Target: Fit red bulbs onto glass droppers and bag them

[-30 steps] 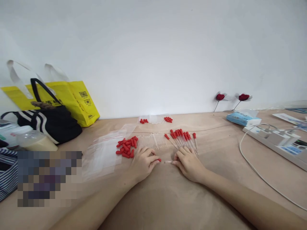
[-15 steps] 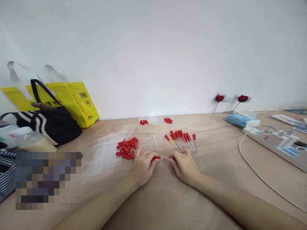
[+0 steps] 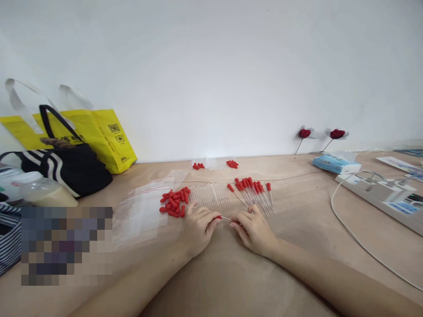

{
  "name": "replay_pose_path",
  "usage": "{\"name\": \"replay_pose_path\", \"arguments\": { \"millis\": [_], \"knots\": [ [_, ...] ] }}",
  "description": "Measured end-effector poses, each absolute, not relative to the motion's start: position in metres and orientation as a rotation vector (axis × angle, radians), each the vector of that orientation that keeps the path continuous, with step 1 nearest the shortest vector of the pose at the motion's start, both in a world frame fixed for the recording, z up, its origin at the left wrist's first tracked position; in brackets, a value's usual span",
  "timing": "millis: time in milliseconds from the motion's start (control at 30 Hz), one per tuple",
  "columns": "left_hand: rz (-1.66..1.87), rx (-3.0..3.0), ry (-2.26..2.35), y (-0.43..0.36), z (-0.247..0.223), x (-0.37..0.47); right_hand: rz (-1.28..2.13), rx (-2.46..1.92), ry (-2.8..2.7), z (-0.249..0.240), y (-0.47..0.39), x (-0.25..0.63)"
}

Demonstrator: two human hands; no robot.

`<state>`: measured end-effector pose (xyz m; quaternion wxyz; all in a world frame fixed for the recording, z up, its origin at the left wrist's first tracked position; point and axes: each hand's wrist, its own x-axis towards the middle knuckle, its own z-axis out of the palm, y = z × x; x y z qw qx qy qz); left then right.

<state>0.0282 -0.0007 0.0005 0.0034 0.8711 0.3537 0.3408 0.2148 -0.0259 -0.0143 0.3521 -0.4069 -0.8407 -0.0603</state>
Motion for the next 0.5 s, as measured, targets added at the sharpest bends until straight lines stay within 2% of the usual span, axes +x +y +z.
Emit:
{"name": "replay_pose_path", "arguments": {
  "millis": [300, 500],
  "knots": [
    [0.953, 2.849, 0.984, -0.0072, 0.0031, 0.0281, -0.37, -0.963, -2.225, -0.0115, -0.0272, 0.2192],
    [0.902, 2.913, 0.916, -0.0096, 0.0044, 0.0283, -0.381, -0.87, -2.232, -0.0088, -0.0275, 0.2164]
  ]
}}
